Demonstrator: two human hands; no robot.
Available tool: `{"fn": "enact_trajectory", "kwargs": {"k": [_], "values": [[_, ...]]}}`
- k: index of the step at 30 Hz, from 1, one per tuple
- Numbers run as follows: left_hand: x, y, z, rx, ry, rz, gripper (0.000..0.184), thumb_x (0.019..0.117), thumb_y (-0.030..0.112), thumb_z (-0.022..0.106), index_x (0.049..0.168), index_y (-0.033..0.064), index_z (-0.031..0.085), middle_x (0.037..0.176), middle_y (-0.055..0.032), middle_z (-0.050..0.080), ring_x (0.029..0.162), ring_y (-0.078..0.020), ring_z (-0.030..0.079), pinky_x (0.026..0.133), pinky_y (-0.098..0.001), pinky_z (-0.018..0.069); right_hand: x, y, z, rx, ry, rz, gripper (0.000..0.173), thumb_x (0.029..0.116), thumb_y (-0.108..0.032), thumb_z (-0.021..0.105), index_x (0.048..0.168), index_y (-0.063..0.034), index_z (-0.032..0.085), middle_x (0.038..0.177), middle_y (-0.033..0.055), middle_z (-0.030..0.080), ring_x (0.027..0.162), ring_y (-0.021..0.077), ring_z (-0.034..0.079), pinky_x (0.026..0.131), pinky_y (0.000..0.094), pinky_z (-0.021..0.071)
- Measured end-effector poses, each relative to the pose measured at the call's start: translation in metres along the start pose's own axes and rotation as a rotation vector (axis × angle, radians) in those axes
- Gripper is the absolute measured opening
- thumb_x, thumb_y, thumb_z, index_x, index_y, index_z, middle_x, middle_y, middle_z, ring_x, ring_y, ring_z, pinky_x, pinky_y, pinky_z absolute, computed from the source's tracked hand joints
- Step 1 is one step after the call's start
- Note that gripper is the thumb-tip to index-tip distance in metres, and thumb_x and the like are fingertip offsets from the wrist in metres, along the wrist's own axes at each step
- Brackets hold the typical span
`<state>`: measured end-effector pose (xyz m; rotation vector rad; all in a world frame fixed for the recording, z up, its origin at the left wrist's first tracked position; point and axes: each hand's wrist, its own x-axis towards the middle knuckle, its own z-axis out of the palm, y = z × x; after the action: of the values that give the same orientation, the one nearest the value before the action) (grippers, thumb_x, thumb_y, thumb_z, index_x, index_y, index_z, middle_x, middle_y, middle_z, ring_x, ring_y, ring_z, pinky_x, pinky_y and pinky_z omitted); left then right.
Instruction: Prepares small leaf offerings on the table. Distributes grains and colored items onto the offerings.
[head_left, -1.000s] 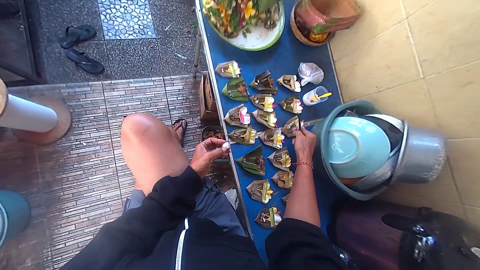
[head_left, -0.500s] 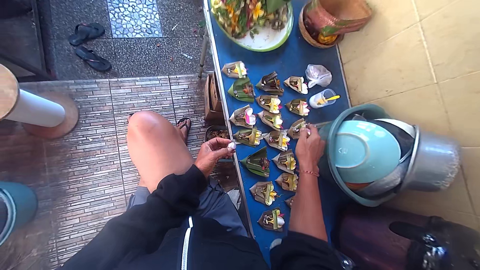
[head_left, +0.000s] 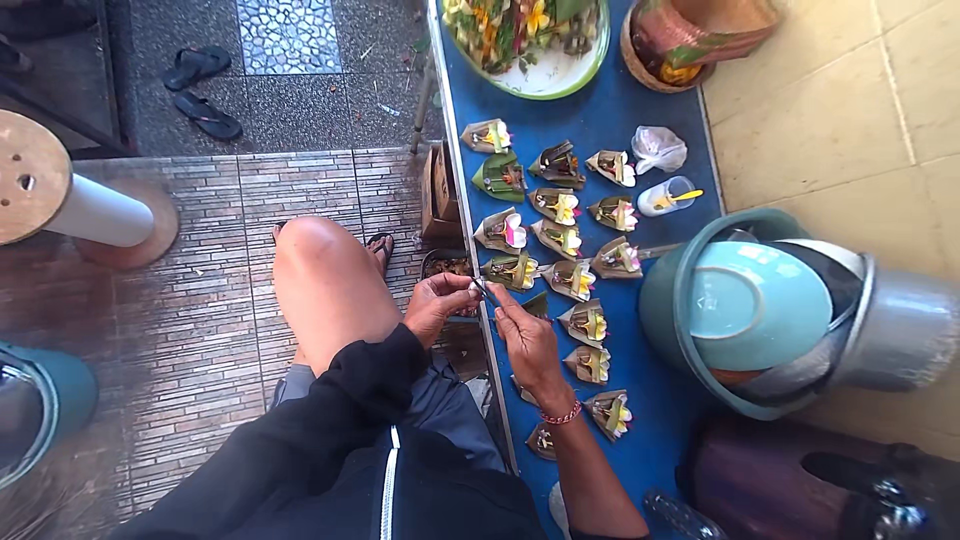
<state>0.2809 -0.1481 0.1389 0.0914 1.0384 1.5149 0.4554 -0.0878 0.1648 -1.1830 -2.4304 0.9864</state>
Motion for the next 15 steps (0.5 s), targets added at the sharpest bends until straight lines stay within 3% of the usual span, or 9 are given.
{"fn": "enact_trajectory", "kwargs": {"k": [7, 11, 15], "values": [[0.0, 0.002, -0.002, 0.029, -0.059, 0.003, 0.015, 0.0901, -0.013, 0.063, 0.099, -0.0027, 0.069, 0.087, -0.008, 0.074, 0.075, -0.0121, 0.07, 0.075, -0.0265, 0.0599, 0.003, 0.001, 0.003, 0.088, 0.023, 0.035, 0.04, 0.108, -0.023, 0.044, 0.143, -0.0209, 0.063, 0.068, -0.0005, 0.058, 0.058, 0.0129, 0.053, 0.058, 0.0369, 0.0471], [0.001, 0.0, -0.001, 0.039, -0.039, -0.008, 0.015, 0.0901, -0.013, 0.064, 0.1, -0.0036, 0.069, 0.086, -0.0084, 0.074, 0.074, -0.0123, 0.071, 0.074, -0.0266, 0.0603, 0.007, -0.007, 0.01, -0.006, 0.124, 0.022, 0.035, 0.1072, -0.02, 0.048, 0.137, -0.0165, 0.067, 0.07, 0.0057, 0.063, 0.057, 0.0201, 0.056, 0.056, 0.0438, 0.0474], [0.002, -0.002, 0.001, 0.057, -0.048, -0.024, 0.015, 0.0901, -0.013, 0.065, 0.102, -0.005, 0.069, 0.089, -0.0101, 0.074, 0.076, -0.0134, 0.071, 0.076, -0.0277, 0.0604, 0.012, -0.004, 0.013, -0.034, 0.154, 0.039, 0.034, 0.1074, -0.022, 0.048, 0.134, -0.0165, 0.069, 0.072, 0.0065, 0.064, 0.058, 0.0223, 0.058, 0.056, 0.0459, 0.0472]]}}
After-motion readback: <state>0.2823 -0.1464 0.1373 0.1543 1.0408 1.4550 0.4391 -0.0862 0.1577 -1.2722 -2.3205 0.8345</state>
